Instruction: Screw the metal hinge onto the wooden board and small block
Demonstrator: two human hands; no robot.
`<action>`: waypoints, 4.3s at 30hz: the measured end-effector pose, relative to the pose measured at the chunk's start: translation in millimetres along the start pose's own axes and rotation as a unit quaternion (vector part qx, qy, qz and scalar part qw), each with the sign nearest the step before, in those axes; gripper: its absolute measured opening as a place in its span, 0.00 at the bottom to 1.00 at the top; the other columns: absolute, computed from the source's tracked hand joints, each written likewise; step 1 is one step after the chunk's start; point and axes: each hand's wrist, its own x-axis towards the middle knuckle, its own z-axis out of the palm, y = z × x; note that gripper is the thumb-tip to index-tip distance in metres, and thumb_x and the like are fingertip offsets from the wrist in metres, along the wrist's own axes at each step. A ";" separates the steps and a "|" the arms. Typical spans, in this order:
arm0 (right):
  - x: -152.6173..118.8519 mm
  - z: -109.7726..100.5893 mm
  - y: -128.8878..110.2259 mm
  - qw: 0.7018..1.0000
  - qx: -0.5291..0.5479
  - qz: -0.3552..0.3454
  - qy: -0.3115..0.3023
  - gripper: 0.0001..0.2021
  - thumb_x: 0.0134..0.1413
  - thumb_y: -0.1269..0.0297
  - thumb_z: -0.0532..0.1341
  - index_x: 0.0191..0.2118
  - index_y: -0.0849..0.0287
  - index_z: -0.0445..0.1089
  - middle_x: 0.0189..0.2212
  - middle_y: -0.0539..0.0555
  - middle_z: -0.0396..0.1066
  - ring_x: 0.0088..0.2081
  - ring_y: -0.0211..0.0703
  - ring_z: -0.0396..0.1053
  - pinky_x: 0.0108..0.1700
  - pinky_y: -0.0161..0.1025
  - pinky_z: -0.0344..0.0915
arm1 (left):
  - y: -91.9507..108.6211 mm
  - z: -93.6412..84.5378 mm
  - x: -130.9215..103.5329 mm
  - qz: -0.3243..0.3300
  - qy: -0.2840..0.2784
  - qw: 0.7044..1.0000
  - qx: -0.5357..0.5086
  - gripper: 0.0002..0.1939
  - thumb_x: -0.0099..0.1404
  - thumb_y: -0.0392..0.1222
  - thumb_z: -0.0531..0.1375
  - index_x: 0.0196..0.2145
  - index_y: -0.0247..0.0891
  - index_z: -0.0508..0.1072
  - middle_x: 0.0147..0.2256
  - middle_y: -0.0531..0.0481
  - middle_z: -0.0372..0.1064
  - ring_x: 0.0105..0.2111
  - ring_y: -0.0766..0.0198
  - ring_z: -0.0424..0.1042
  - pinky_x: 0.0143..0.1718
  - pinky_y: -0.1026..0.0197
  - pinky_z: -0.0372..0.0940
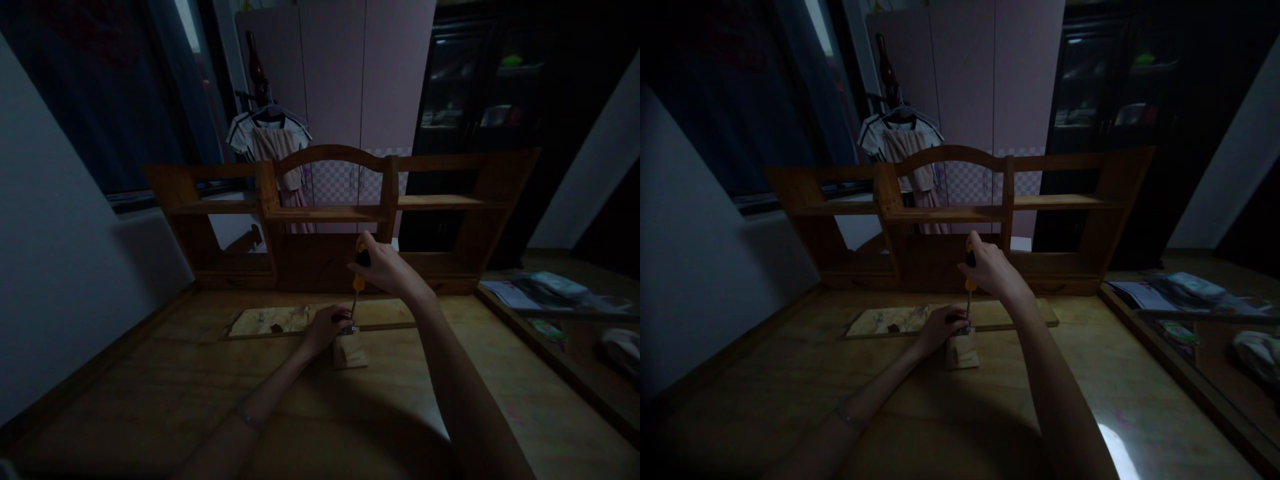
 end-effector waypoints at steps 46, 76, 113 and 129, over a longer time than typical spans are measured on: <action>2.5 6.8 -18.2 0.999 -0.031 -0.024 -0.005 0.15 0.55 0.61 0.57 0.49 0.56 0.61 0.43 0.55 0.63 0.42 0.45 0.66 0.44 0.39 0.58 | 3.6 9.2 -7.6 0.059 0.036 0.982 0.176 0.05 0.61 0.38 0.62 0.37 0.37 0.74 0.36 0.52 0.73 0.36 0.65 0.71 0.40 0.65 0.62; 3.8 14.1 -14.2 0.999 -0.039 -0.012 -0.007 0.17 0.54 0.64 0.56 0.50 0.56 0.59 0.43 0.56 0.64 0.42 0.46 0.67 0.43 0.40 0.58 | 1.0 9.3 -9.2 0.068 0.008 0.976 0.206 0.06 0.64 0.37 0.58 0.40 0.39 0.68 0.38 0.50 0.72 0.38 0.64 0.71 0.41 0.64 0.61; 3.7 13.7 -16.9 1.000 -0.018 -0.011 -0.005 0.23 0.52 0.65 0.55 0.55 0.58 0.57 0.45 0.58 0.63 0.46 0.49 0.65 0.47 0.42 0.60 | -3.8 9.1 -7.2 0.099 0.032 0.977 0.188 0.08 0.63 0.30 0.57 0.40 0.37 0.68 0.38 0.52 0.70 0.39 0.66 0.69 0.43 0.64 0.61; 6.8 -4.8 -30.6 0.993 0.043 -0.054 0.097 0.24 0.52 0.67 0.57 0.56 0.59 0.57 0.46 0.57 0.65 0.42 0.44 0.66 0.45 0.41 0.62 | 2.2 10.2 -4.8 0.071 0.099 0.989 0.083 0.07 0.71 0.40 0.51 0.41 0.38 0.68 0.38 0.50 0.69 0.39 0.66 0.68 0.43 0.63 0.61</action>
